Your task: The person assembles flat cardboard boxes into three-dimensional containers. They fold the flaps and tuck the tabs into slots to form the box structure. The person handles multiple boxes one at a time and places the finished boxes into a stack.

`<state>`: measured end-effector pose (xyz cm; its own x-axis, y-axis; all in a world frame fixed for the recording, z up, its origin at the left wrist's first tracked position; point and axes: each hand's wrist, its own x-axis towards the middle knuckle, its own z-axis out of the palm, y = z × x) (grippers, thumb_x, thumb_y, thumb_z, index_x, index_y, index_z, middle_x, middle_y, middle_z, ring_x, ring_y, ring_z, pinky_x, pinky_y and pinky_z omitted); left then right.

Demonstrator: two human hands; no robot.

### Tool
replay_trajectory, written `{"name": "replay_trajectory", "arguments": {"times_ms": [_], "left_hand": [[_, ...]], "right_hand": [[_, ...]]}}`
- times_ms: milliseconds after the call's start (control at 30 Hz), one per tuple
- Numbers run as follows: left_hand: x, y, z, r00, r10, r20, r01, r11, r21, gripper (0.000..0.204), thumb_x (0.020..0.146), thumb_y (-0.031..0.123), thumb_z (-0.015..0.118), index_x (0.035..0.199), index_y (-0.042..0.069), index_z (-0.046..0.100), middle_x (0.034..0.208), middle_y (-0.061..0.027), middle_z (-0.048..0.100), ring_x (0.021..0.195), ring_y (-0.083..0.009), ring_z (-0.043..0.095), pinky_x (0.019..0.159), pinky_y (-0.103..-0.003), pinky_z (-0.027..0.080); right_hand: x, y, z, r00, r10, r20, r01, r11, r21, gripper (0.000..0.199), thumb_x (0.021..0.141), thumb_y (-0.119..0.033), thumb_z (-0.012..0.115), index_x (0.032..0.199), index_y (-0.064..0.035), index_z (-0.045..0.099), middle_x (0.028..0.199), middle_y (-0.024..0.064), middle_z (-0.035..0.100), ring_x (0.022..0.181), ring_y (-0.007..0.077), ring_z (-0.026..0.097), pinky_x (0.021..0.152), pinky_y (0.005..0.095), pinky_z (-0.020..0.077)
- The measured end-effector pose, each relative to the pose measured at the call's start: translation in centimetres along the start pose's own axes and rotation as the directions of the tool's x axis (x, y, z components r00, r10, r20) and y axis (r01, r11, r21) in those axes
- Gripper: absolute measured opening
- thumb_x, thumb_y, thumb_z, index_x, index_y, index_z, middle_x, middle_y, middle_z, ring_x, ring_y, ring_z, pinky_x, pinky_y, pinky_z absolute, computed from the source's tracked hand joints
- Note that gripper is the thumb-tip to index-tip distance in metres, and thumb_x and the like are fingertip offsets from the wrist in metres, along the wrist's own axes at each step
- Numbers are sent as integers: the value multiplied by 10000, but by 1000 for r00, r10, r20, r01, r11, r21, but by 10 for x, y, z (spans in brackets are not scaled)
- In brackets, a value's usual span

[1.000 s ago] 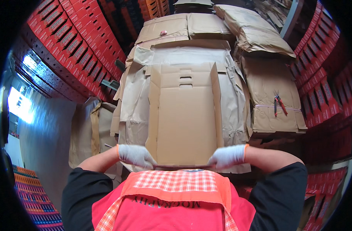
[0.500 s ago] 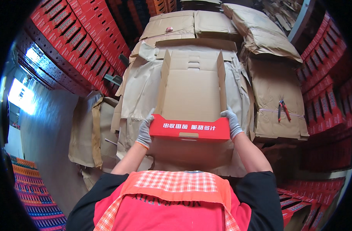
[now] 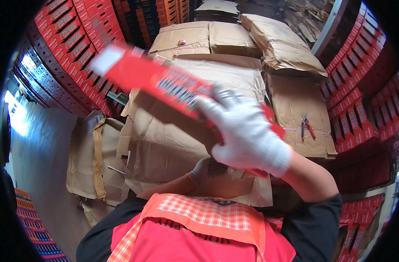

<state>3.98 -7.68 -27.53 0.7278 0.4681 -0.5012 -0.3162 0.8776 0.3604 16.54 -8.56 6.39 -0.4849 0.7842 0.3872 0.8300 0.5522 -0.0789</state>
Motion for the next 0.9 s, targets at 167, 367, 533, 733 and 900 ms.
{"name": "replay_trajectory", "arguments": {"times_ms": [167, 367, 533, 733, 900], "left_hand": [[-94, 27, 51, 721, 655, 227, -492, 253, 833, 375, 920, 310, 638, 1176, 35, 634, 1205, -164, 634, 1138, -316, 588, 1002, -454, 466], [-155, 125, 169, 475, 410, 779, -65, -866, 496, 1058, 538, 660, 783, 1265, -71, 545, 1316, -246, 526, 1251, -401, 477, 1091, -600, 283], [-129, 169, 201, 753, 307, 582, 39, -904, 427, 1187, 517, 832, 685, 1242, -97, 546, 1096, -214, 573, 1065, -369, 541, 1018, -540, 341], [-123, 173, 192, 621, 350, 701, 29, -904, 426, 1027, 578, 764, 691, 1154, -78, 577, 1048, -200, 583, 1022, -349, 553, 989, -453, 384], [-121, 176, 188, 602, 328, 728, -61, -890, 452, 900, 570, 685, 715, 1058, -62, 593, 988, -198, 576, 989, -338, 558, 953, -439, 407]], "right_hand": [[25, 36, 51, 984, 172, -52, -154, 956, 251, 599, 706, -255, 808, 1225, -19, 621, 999, 225, 687, 939, 348, 688, 824, 392, 545], [23, 49, 70, 854, 514, -78, -444, 800, 404, 362, 911, -317, 660, 1142, -39, 672, 853, 187, 715, 795, 278, 714, 722, 375, 543], [12, 57, 63, 882, 381, -276, -260, 883, 390, 304, 860, -203, 706, 1099, -30, 637, 804, 132, 697, 673, 273, 669, 682, 377, 537], [-29, 95, 40, 886, 185, -424, -80, 964, 255, 174, 894, -130, 691, 999, 4, 654, 715, 143, 658, 583, 233, 635, 584, 330, 516], [-21, 99, 27, 974, 180, -141, -150, 968, 201, 309, 928, -229, 651, 702, -21, 617, 596, 171, 565, 559, 325, 614, 516, 378, 463]]}}
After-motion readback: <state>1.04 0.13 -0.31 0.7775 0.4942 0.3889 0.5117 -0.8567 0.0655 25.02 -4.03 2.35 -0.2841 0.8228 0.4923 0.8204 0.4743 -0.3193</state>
